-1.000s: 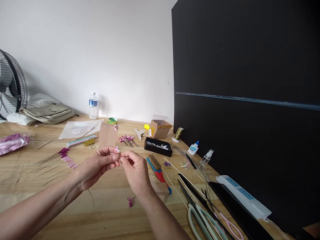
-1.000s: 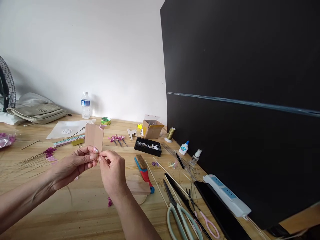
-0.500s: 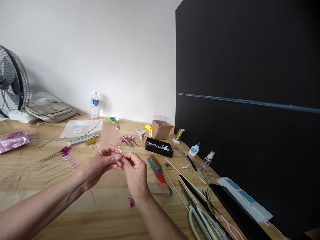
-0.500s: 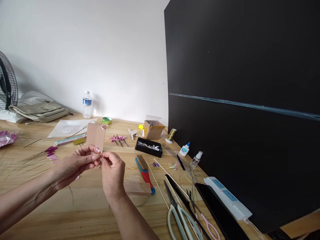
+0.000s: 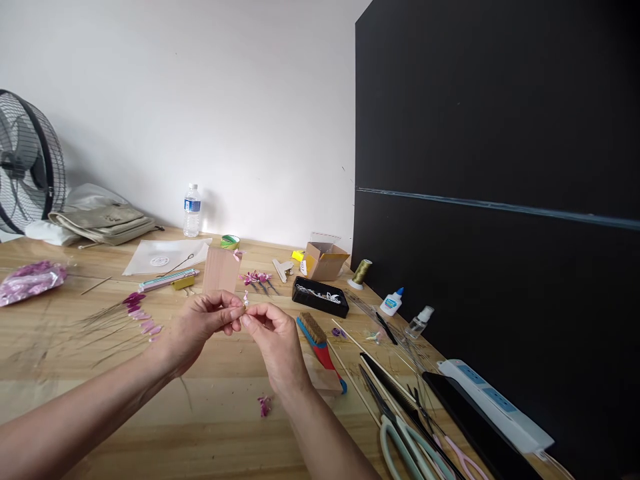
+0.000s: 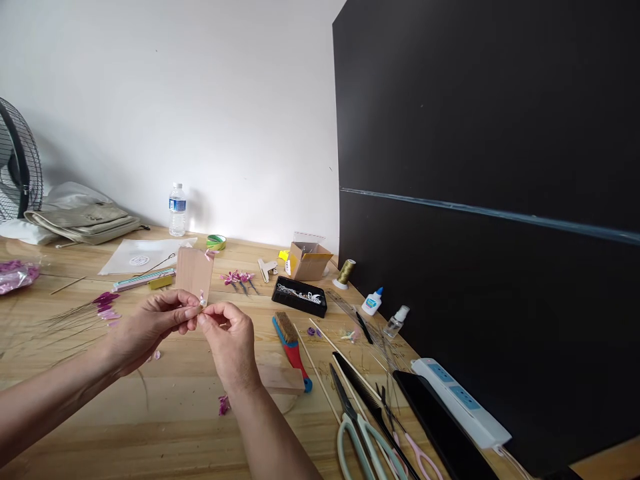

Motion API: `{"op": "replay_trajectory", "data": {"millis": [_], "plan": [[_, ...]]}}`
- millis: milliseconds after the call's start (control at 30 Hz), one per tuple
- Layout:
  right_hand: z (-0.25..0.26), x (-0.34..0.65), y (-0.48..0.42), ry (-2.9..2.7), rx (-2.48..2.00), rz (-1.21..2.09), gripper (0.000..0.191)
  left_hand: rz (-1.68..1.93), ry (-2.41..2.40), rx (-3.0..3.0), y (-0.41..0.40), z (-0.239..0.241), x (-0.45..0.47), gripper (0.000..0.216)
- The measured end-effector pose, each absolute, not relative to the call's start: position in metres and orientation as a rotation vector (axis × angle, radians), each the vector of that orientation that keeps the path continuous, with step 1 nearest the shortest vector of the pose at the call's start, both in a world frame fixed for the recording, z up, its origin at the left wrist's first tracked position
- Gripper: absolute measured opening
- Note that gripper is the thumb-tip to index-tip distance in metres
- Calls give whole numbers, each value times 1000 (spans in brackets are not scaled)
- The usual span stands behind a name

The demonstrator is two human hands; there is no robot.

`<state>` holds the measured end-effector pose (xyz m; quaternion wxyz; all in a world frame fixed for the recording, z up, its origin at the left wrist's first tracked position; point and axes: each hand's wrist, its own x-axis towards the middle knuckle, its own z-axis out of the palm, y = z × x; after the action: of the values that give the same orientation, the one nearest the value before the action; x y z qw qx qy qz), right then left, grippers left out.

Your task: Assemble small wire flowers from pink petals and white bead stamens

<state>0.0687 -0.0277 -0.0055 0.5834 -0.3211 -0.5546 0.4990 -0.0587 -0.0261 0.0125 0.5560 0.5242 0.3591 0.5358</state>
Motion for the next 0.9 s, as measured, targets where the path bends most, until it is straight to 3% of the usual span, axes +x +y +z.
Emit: {"op": "replay_trajectory", "data": {"millis": [233,900], "plan": [[-3,70,-29,-1202,-753,1342,8,1321,918,1381,-25,13,-58,7],[-7,68,-28,-1216,-699,1325,6,1310,924,1496,-27,14,-60,7]]}}
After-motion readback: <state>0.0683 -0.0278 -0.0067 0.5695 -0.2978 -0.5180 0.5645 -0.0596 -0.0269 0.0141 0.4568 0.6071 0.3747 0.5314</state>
